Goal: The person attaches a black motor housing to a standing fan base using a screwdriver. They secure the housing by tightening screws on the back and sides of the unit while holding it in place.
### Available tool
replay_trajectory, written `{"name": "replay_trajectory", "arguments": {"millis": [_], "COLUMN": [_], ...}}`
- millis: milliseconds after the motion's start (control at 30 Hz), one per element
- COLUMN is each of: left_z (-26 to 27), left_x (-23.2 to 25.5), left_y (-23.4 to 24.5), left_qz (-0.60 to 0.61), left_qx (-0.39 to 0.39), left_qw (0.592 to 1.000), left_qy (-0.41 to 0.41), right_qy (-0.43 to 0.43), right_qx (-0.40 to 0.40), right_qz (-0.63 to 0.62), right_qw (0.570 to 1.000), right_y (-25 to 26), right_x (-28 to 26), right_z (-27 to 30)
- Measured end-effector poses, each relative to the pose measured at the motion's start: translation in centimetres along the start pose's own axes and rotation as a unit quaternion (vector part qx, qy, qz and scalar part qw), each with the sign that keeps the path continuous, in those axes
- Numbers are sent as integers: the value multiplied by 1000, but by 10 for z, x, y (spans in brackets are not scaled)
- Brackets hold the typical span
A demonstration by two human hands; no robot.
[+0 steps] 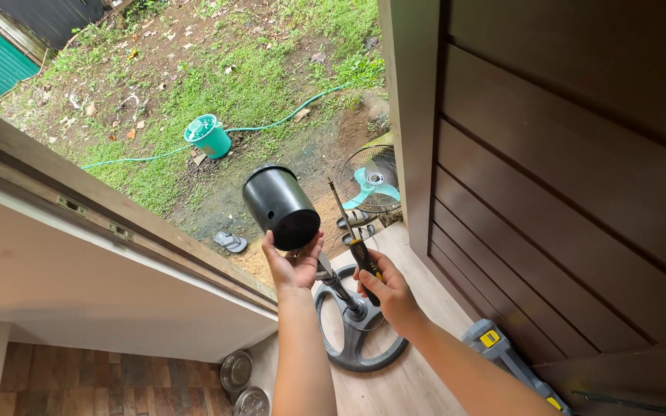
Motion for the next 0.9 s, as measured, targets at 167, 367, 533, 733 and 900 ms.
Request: {"name": "replay_trajectory", "arguments": {"millis": [167, 367, 533, 733, 900], "left_z": [0, -2, 1, -1, -2], "left_x": [-1, -6, -5, 0, 1], "left_y": [-2, -3, 1, 4, 5], "left_qz": [-5, -3, -10, -28, -19], "left_qx": [-12, -21, -12, -20, -38], "left_qw": [1000, 999, 999, 999, 998], "left_qy": [15, 32, 32, 41, 37], "right_qy": [1, 39, 76, 146, 174], "right_qx": [58, 104, 110, 90, 54], "right_qz": [35, 85, 109, 146, 177], "right_qw": [998, 990, 985, 974, 967], "right_y": [-21, -37, -36, -36, -44], "right_x": [-6, -4, 6, 7, 6], "right_z": [-7, -19, -31, -72, -101]}}
Point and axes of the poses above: each hand's wrist, its own z-axis away from the middle knuckle, its own y-axis out of the back of the hand, x = y × z, the point moved 3 cm from there along -z, towards the middle knuckle, and after that the axes turned 14 degrees about -y, right-handed, at the moved point
